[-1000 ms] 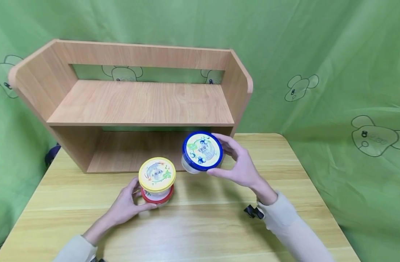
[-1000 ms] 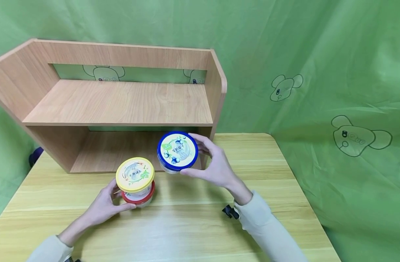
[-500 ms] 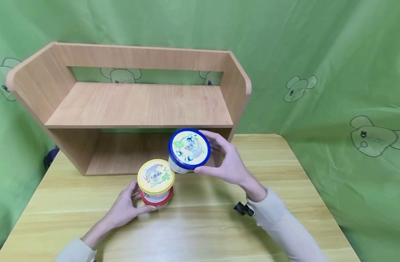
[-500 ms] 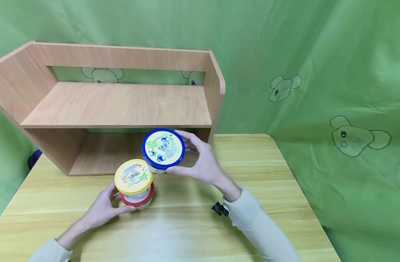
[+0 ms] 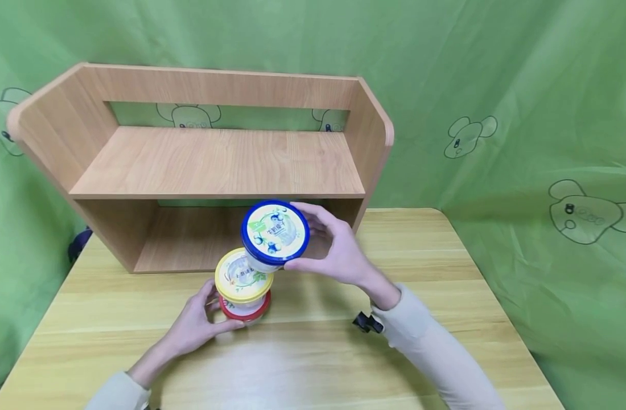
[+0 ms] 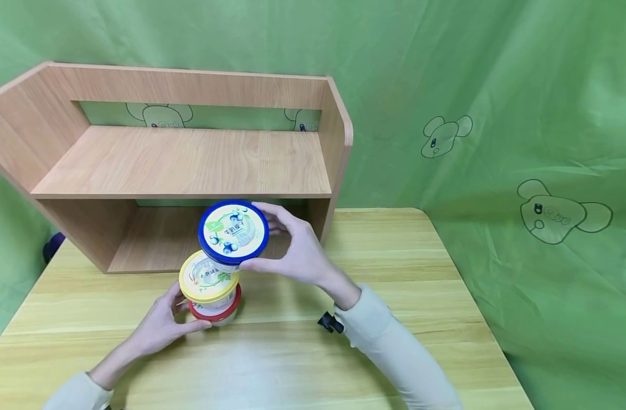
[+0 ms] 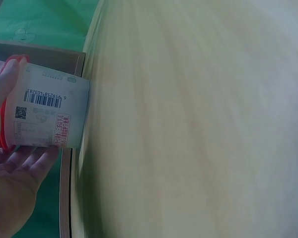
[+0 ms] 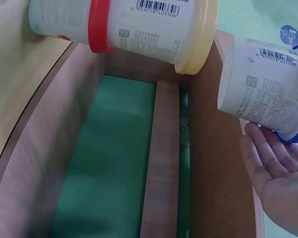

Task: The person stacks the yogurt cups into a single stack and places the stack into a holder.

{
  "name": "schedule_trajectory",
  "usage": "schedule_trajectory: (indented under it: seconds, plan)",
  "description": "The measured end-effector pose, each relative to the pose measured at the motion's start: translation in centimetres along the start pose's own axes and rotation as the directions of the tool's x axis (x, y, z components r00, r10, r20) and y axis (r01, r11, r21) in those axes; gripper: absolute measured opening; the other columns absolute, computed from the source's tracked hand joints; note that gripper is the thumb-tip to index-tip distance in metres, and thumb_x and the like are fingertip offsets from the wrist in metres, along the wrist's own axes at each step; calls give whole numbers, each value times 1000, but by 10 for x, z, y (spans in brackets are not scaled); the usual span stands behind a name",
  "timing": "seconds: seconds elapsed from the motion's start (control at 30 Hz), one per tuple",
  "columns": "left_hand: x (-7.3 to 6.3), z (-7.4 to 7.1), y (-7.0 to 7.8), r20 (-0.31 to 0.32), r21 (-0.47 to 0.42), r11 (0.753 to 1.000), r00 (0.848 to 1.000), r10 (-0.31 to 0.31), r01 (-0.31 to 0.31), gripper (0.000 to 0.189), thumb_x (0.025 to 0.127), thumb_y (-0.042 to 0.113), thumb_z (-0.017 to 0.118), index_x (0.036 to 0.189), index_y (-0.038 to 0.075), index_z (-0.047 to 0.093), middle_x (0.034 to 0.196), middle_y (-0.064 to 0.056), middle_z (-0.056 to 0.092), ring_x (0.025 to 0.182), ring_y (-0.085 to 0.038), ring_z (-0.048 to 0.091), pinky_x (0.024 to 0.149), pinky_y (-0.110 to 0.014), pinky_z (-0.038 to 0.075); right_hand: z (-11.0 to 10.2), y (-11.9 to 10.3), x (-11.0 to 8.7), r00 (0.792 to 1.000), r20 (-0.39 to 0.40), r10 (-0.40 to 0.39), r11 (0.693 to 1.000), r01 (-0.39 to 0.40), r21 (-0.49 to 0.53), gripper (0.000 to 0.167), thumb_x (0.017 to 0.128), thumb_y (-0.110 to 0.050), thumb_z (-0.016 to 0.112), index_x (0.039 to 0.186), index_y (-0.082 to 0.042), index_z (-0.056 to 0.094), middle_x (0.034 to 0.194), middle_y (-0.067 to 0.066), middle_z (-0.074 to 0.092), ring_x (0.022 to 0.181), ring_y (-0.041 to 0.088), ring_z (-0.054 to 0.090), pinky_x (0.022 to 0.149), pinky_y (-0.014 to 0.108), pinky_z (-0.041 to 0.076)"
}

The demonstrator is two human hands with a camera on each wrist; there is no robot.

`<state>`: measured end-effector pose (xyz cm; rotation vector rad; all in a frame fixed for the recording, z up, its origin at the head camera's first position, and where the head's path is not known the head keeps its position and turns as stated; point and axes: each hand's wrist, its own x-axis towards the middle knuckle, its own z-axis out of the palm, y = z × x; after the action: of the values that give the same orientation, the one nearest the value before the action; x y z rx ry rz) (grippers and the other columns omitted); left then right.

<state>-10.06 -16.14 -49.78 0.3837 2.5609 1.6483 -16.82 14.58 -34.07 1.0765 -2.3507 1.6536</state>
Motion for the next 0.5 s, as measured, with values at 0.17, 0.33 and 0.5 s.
schedule_trajectory:
  seconds: [0.17,0.33,0.5]
  plan:
    - [-1,-1,1,10,0,1000,1000,-8,8,91,79,28,95,151,8,44,144,-18,65,132,-40,65,108,-47,60,7,-1,4,1000,22,-9,1000,10,-10,91,76,-32,97,153,-13,52,140,7,68,124,18,65,105,29,58]
    - [0,-1,2,14,-5,1000,1000,-11,11,91,79,29,95,151,9,44,144,-18,64,132,-39,65,109,-46,60,14,-4,7,999,45,-12,1000,13,-24,91,76,-26,98,153,-13,51,142,7,67,126,20,65,107,30,58]
    - [0,-1,2,19,-2,1000,1000,-2,2,90,80,29,94,151,10,43,144,-17,64,132,-39,66,108,-46,60,21,-5,8,997,74,1,1000,1,-24,91,75,-21,98,154,-14,51,148,5,64,128,20,65,110,33,57]
